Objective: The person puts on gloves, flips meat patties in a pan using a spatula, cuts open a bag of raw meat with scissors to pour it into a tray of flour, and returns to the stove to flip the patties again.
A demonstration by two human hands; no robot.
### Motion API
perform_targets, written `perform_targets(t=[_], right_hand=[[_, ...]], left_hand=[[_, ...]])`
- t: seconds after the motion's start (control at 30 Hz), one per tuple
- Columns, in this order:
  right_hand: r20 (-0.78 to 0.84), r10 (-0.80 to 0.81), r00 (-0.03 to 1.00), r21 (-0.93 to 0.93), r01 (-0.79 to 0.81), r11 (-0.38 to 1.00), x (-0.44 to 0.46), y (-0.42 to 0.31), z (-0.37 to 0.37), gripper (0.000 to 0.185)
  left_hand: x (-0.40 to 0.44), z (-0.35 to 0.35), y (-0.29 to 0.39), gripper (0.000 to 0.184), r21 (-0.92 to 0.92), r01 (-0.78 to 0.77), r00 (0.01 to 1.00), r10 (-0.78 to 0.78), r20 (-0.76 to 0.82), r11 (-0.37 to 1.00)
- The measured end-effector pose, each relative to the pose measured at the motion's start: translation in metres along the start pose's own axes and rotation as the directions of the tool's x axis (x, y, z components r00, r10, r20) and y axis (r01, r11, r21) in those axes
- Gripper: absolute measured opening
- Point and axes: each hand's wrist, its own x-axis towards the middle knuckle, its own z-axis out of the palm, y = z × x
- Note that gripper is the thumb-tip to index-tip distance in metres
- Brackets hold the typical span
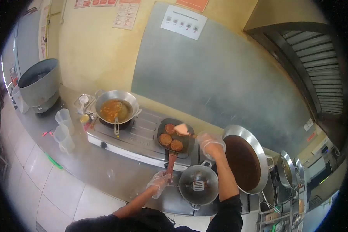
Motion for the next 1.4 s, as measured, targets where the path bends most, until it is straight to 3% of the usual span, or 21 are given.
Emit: perform_targets(t=[0.07, 0.13, 0.17, 0.27, 0.33, 0.37, 0.43, 0.57, 0.63, 0.67, 0.73, 0.8, 0.97, 1.03, 1.13, 1.23, 1.27, 1.33, 1.4], right_hand=[[0.005, 0.042, 0.999, -0.025, -0.042, 0.999, 0.006, 0.006, 0.018, 0.028], [-0.034, 0.223, 0.974, 0.295, -0.204, 0.934, 0.012, 0.009, 0.045, 0.024], [-0.026, 0.226, 0.974, 0.294, -0.209, 0.933, 0.012, 0.007, 0.056, 0.024], [-0.094, 0.092, 0.991, 0.213, -0.070, 0.974, 0.019, 0.012, 0.092, 0.023], [-0.111, -0.156, 0.982, 0.083, 0.166, 0.983, 0.028, 0.037, 0.124, 0.022], [-0.104, -0.157, 0.982, 0.085, 0.166, 0.982, 0.025, 0.038, 0.120, 0.022], [-0.101, -0.133, 0.986, 0.344, 0.160, 0.925, 0.017, 0.042, 0.107, 0.021], [-0.114, -0.105, 0.988, 0.249, 0.131, 0.960, 0.010, 0.037, 0.071, 0.022], [-0.031, 0.046, 0.998, 0.380, -0.031, 0.924, 0.000, 0.013, 0.031, 0.024], [-0.030, 0.052, 0.998, 0.381, -0.036, 0.924, 0.000, 0.010, 0.033, 0.024], [-0.219, 0.123, 0.968, 0.473, -0.005, 0.881, -0.001, 0.003, 0.049, 0.026], [-0.215, 0.146, 0.966, 0.487, -0.023, 0.873, -0.002, -0.007, 0.069, 0.027], [-0.329, 0.238, 0.914, 0.569, -0.009, 0.822, -0.019, -0.068, 0.096, 0.030], [-0.099, 0.301, 0.948, 0.409, -0.237, 0.881, -0.019, -0.083, 0.104, 0.032], [-0.021, 0.384, 0.923, 0.398, -0.345, 0.850, -0.033, -0.095, 0.081, 0.031], [-0.120, 0.349, 0.929, 0.420, -0.272, 0.866, -0.039, -0.086, 0.099, 0.032], [-0.097, 0.372, 0.923, 0.435, -0.297, 0.850, -0.046, -0.084, 0.101, 0.032], [-0.222, 0.426, 0.877, 0.556, -0.245, 0.794, -0.063, -0.077, 0.106, 0.033], [-0.211, 0.514, 0.832, 0.667, -0.262, 0.697, -0.090, -0.073, 0.121, 0.035]], left_hand=[[-0.001, 0.000, 0.000, 0.026, 0.011, -0.013, 1.000, 0.013, -0.004, 1.000], [-0.002, -0.002, -0.003, 0.026, 0.018, -0.029, 1.000, 0.029, -0.008, 0.999], [0.003, -0.007, -0.006, 0.032, 0.046, -0.037, 0.999, 0.037, 0.019, 0.998], [0.025, -0.018, -0.022, 0.039, 0.098, -0.082, 0.995, 0.075, 0.073, 0.992], [0.020, -0.020, -0.026, 0.039, 0.123, -0.111, 0.991, 0.099, 0.093, 0.986], [0.012, -0.015, -0.016, 0.039, 0.143, -0.094, 0.994, 0.086, 0.064, 0.985], [0.006, -0.012, -0.008, 0.038, 0.161, -0.075, 0.997, 0.069, 0.040, 0.984], [0.004, -0.010, -0.002, 0.038, 0.135, -0.106, 0.994, 0.100, 0.047, 0.985], [0.003, -0.011, -0.004, 0.037, 0.134, -0.088, 0.996, 0.085, 0.030, 0.987], [0.006, -0.013, -0.005, 0.037, 0.127, -0.084, 0.996, 0.078, 0.050, 0.988], [0.009, -0.019, -0.010, 0.037, 0.127, -0.068, 0.996, 0.059, 0.069, 0.990], [0.010, -0.022, -0.016, 0.037, 0.162, -0.126, 0.992, 0.121, 0.044, 0.979], [0.000, -0.023, -0.004, 0.038, 0.197, -0.039, 0.998, 0.028, 0.061, 0.980], [0.010, -0.025, -0.016, 0.037, 0.215, -0.041, 0.997, 0.025, 0.076, 0.976], [0.018, -0.029, -0.029, 0.037, 0.194, -0.088, 0.994, 0.074, 0.078, 0.977], [0.003, -0.024, -0.003, 0.035, 0.271, -0.080, 0.993, 0.053, 0.103, 0.959], [0.003, -0.022, 0.001, 0.034, 0.258, -0.014, 0.996, -0.010, 0.092, 0.966], [-0.003, -0.022, 0.001, 0.033, 0.272, 0.082, 0.991, -0.108, 0.079, 0.959], [-0.003, -0.020, -0.003, 0.031, 0.188, -0.031, 0.999, 0.024, 0.043, 0.982]])
